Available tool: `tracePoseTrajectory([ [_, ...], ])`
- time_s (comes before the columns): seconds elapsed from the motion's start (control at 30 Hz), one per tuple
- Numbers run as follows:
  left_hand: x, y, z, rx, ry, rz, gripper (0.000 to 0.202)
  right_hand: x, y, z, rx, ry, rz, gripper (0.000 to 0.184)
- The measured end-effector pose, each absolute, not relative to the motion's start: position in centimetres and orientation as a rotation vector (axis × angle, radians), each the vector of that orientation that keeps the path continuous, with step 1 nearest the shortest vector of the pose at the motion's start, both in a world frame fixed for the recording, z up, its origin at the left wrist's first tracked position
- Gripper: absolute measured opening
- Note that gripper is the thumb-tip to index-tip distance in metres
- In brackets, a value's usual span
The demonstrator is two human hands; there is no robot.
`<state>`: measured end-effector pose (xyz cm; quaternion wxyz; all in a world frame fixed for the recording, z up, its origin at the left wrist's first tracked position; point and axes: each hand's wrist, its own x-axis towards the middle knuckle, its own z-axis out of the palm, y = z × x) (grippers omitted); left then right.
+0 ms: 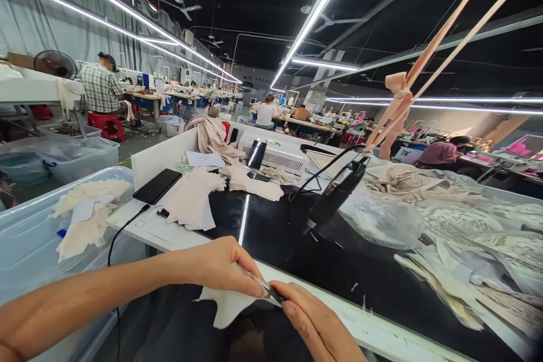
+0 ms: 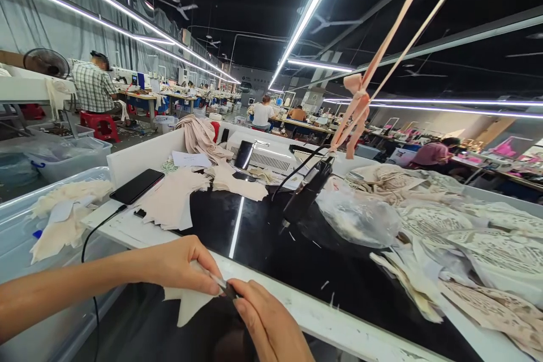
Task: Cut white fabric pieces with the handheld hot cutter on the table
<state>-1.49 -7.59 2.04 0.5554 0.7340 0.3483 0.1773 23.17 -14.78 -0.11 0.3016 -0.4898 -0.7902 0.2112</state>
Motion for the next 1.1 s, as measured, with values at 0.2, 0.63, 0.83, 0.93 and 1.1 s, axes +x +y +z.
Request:
tracePoseTrajectory([
  [0.2, -1.4, -8.3, 2.7, 1.777, 0.818, 0.382, 0.028, 23.5, -14.4, -1.5, -1.294, -2.134, 0.520, 0.057],
  [0.63, -1.2, -9.0, 2.9, 1.828, 0.848, 0.365, 0.029, 23.0, -15.7, -0.5, -1.276, -2.133, 0.544, 0.046],
  [0.83, -1.2, -9.4, 3.0, 1.821, 0.858, 0.355, 0.028, 22.6, -15.6, -0.3, -1.250, -2.133, 0.603, 0.047],
  [0.93, -1.1, -9.5, 3.2, 1.814, 0.862, 0.346, 0.029, 22.6, -16.0, -0.3, -1.253, -2.117, 0.606, 0.047],
  [1.1, -0.7, -9.5, 3.1, 1.800, 0.857, 0.338, 0.032, 22.7, -16.3, -0.7, -1.268, -2.082, 0.545, 0.046],
])
